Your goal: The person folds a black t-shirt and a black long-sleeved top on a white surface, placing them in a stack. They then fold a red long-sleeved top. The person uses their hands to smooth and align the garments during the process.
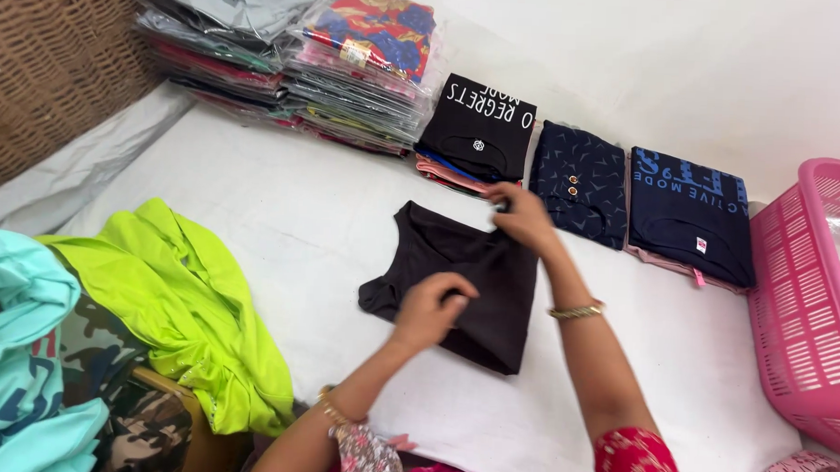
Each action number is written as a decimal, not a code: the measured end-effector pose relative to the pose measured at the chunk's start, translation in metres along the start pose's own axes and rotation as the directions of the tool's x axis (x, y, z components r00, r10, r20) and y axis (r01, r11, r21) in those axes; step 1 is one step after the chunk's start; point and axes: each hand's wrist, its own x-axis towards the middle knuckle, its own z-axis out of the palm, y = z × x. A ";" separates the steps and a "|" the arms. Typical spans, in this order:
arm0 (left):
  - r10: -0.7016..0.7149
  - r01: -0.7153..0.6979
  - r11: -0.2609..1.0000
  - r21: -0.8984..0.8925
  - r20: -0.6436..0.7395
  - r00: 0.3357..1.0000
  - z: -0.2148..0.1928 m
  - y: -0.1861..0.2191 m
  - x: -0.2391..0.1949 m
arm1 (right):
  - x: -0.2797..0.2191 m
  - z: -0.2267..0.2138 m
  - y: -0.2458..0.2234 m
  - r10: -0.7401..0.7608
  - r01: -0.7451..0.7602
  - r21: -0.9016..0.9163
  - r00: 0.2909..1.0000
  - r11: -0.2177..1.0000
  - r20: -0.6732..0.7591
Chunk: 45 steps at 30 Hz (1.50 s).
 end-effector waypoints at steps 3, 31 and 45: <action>-0.209 0.211 0.977 -0.004 -0.147 0.967 -0.049 -0.008 -0.011 | 0.038 0.063 -0.014 -0.029 0.023 0.056 0.994 0.998 0.108; -0.556 0.557 0.727 0.401 -0.132 0.821 -0.114 -0.038 -0.010 | 0.048 0.044 -0.039 -0.164 0.120 0.181 0.953 0.976 0.253; -0.175 0.102 0.925 0.366 0.173 0.969 -0.095 0.139 0.039 | -0.165 -0.164 -0.106 -0.070 0.095 0.219 0.990 0.971 -0.119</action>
